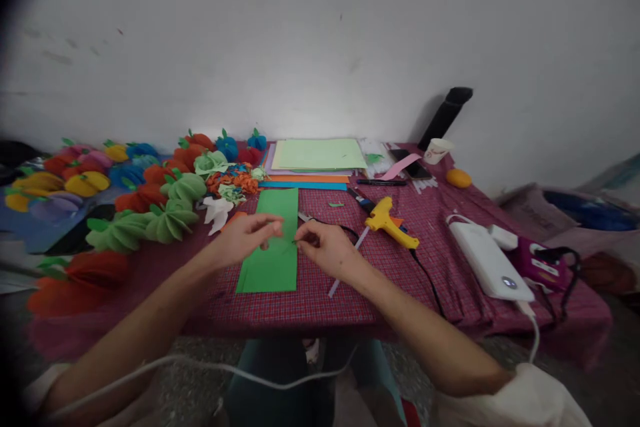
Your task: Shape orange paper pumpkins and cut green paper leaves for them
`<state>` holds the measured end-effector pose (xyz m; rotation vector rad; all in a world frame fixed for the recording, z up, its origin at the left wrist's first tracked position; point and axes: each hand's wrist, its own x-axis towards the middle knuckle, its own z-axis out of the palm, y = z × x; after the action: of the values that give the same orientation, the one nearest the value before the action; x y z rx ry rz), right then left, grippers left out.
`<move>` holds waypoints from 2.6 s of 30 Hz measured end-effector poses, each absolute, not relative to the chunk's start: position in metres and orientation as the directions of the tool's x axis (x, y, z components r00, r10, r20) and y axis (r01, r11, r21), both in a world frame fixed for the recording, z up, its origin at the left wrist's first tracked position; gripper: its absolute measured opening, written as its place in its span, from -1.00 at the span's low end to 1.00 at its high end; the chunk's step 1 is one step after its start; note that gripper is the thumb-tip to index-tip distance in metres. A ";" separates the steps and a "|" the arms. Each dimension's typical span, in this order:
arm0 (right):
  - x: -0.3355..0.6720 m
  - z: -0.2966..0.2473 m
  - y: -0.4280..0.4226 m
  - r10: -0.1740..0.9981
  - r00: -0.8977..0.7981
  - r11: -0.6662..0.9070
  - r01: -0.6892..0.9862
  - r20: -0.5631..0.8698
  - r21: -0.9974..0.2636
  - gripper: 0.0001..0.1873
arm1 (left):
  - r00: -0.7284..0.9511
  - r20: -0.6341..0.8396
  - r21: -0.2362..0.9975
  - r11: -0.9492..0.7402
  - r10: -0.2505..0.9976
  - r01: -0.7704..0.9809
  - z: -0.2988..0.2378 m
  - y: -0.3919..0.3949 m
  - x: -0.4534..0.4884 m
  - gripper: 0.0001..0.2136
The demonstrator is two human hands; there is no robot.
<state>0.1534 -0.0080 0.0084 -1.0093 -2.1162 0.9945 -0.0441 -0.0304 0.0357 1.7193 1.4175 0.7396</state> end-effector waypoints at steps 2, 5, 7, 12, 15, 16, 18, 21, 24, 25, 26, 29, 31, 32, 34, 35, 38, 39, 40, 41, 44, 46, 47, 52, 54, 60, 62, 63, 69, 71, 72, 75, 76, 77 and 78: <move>0.148 0.004 -0.014 0.819 -0.519 0.436 0.286 0.244 -0.853 -0.93 | 0.257 -0.162 0.910 0.044 0.953 0.412 0.030 -0.048 -0.042 -0.61; 0.141 0.000 -0.021 0.814 -0.506 0.450 0.236 0.286 -0.861 -0.94 | 0.252 -0.326 0.929 0.260 0.911 0.262 0.022 -0.066 -0.040 -0.60; 0.138 -0.002 -0.024 0.801 -0.518 0.466 0.228 0.299 -0.855 -0.96 | 0.233 -0.380 0.922 0.348 0.895 0.168 0.020 -0.071 -0.040 -0.60; 0.136 -0.007 -0.031 0.785 -0.542 0.471 0.207 0.301 -0.857 -0.98 | 0.197 -0.353 0.935 0.351 0.915 0.048 0.021 -0.073 -0.038 -0.72; 0.138 -0.008 -0.034 0.791 -0.552 0.414 0.162 0.266 -0.896 -0.96 | 0.194 -0.358 0.934 0.351 0.913 0.070 0.023 -0.074 -0.037 -0.75; 0.138 -0.007 -0.035 0.789 -0.566 0.368 0.125 0.238 -0.921 -0.91 | 0.182 -0.353 0.935 0.340 0.918 0.100 0.023 -0.075 -0.037 -0.76; 0.139 -0.004 -0.035 0.767 -0.625 0.210 0.031 0.144 -0.977 -0.78 | 0.146 -0.327 0.934 0.295 0.934 0.203 0.023 -0.076 -0.037 -0.77; 0.137 0.001 -0.033 0.724 -0.689 -0.067 -0.021 -0.034 -0.998 -0.67 | 0.124 -0.215 0.893 0.144 0.969 0.425 0.023 -0.078 -0.037 -0.76; 0.131 0.004 -0.030 0.749 -0.649 -0.130 0.054 -0.134 -0.990 -0.64 | 0.170 -0.073 0.798 -0.045 0.983 0.601 0.022 -0.081 -0.037 -0.76; 0.129 0.004 -0.029 0.747 -0.651 -0.118 0.075 -0.139 -0.990 -0.66 | 0.184 -0.049 0.772 -0.080 0.982 0.630 0.022 -0.082 -0.036 -0.75; 0.128 0.003 -0.028 0.734 -0.665 -0.102 0.093 -0.138 -0.990 -0.70 | 0.189 -0.039 0.757 -0.095 0.981 0.646 0.022 -0.083 -0.036 -0.75; 0.125 0.000 -0.026 0.696 -0.704 -0.104 0.094 -0.140 -0.990 -0.83 | 0.171 -0.040 0.760 -0.081 0.984 0.645 0.021 -0.086 -0.037 -0.73; 0.124 -0.004 -0.024 0.687 -0.711 -0.129 0.083 -0.149 -0.988 -0.87 | 0.152 -0.039 0.764 -0.068 0.988 0.641 0.020 -0.087 -0.038 -0.74; 0.124 -0.006 -0.023 0.682 -0.716 -0.139 0.073 -0.148 -0.988 -0.86 | 0.138 -0.032 0.760 -0.065 0.990 0.647 0.020 -0.088 -0.039 -0.74; 0.125 -0.009 -0.022 0.665 -0.734 -0.144 0.060 -0.142 -0.988 -0.82 | 0.108 -0.007 0.740 -0.068 0.994 0.670 0.019 -0.089 -0.042 -0.74; 0.125 -0.010 -0.022 0.661 -0.738 -0.141 0.059 -0.138 -0.988 -0.81 | 0.088 0.008 0.732 -0.065 0.996 0.678 0.018 -0.090 -0.044 -0.74; 0.125 -0.013 -0.022 0.666 -0.733 -0.117 0.080 -0.138 -0.990 -0.82 | 0.029 0.020 0.752 -0.034 0.999 0.659 0.011 -0.090 -0.052 -0.75; 0.125 -0.013 -0.023 0.673 -0.727 -0.103 0.089 -0.135 -0.991 -0.83 | 0.011 0.019 0.767 -0.022 1.000 0.641 0.008 -0.089 -0.055 -0.76; 0.125 -0.014 -0.023 0.681 -0.720 -0.087 0.098 -0.131 -0.991 -0.84 | -0.005 0.020 0.782 -0.013 1.000 0.623 0.004 -0.089 -0.058 -0.77; 0.124 -0.014 -0.024 0.686 -0.716 -0.074 0.108 -0.129 -0.991 -0.86 | -0.020 0.024 0.793 -0.007 1.000 0.609 0.001 -0.089 -0.061 -0.78; 0.124 -0.016 -0.024 0.677 -0.724 -0.030 0.150 -0.130 -0.988 -0.89 | -0.070 0.020 0.812 0.024 0.997 0.583 -0.007 -0.090 -0.067 -0.81; 0.123 -0.017 -0.024 0.659 -0.740 0.025 0.200 -0.135 -0.980 -0.89 | -0.089 -0.016 0.811 0.065 0.996 0.581 -0.007 -0.093 -0.070 -0.82; 0.123 -0.017 -0.024 0.650 -0.748 0.064 0.233 -0.137 -0.970 -0.87 | -0.083 -0.036 0.806 0.078 0.996 0.587 -0.006 -0.094 -0.071 -0.83; 0.122 -0.018 -0.022 0.637 -0.761 0.285 0.384 -0.126 -0.878 -0.82 | 0.006 -0.075 0.711 0.049 0.997 0.701 0.001 -0.100 -0.073 -0.84; 0.122 -0.018 -0.020 0.645 -0.756 0.358 0.429 -0.113 -0.830 -0.83 | 0.023 -0.074 0.665 0.032 0.997 0.746 0.001 -0.101 -0.073 -0.83; 0.121 -0.014 -0.019 0.645 -0.754 0.476 0.523 -0.123 -0.707 -0.82 | 0.090 -0.071 0.542 -0.037 0.993 0.840 -0.003 -0.102 -0.070 -0.84; 0.120 -0.010 -0.019 0.638 -0.760 0.503 0.532 -0.123 -0.681 -0.81 | 0.105 -0.067 0.502 -0.058 0.992 0.863 -0.004 -0.101 -0.068 -0.87; 0.120 -0.008 -0.020 0.633 -0.764 0.514 0.535 -0.125 -0.670 -0.80 | 0.113 -0.069 0.484 -0.066 0.991 0.873 -0.004 -0.101 -0.067 -0.88; 0.120 -0.004 -0.020 0.598 -0.793 0.563 0.522 -0.121 -0.640 -0.84 | 0.138 -0.096 0.449 -0.081 0.986 0.890 -0.002 -0.099 -0.067 -0.95; 0.121 -0.004 -0.020 0.587 -0.801 0.572 0.513 -0.118 -0.640 -0.84 | 0.174 -0.103 0.495 -0.101 0.979 0.863 -0.001 -0.097 -0.069 -0.88; 0.121 -0.003 -0.020 0.582 -0.804 0.574 0.509 -0.118 -0.641 -0.84 | 0.208 -0.109 0.525 -0.121 0.972 0.843 -0.001 -0.096 -0.071 -0.87; 0.120 -0.001 -0.019 0.573 -0.809 0.576 0.513 -0.133 -0.636 -0.83 | 0.294 -0.118 0.609 -0.165 0.948 0.776 0.000 -0.093 -0.077 -0.84; 0.120 -0.001 -0.019 0.572 -0.808 0.573 0.518 -0.143 -0.635 -0.82 | 0.316 -0.121 0.629 -0.173 0.941 0.758 0.000 -0.091 -0.079 -0.84; 0.120 0.000 -0.019 0.572 -0.806 0.570 0.524 -0.152 -0.633 -0.82 | 0.331 -0.125 0.645 -0.177 0.935 0.744 0.000 -0.089 -0.082 -0.83; 0.119 0.001 -0.019 0.572 -0.805 0.566 0.528 -0.160 -0.633 -0.82 | 0.341 -0.133 0.655 -0.176 0.930 0.735 0.000 -0.088 -0.083 -0.83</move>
<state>0.1193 -0.0191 0.0009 -0.9572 -2.7237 1.0689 -0.0835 -0.0880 0.0000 1.9721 1.4522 0.3950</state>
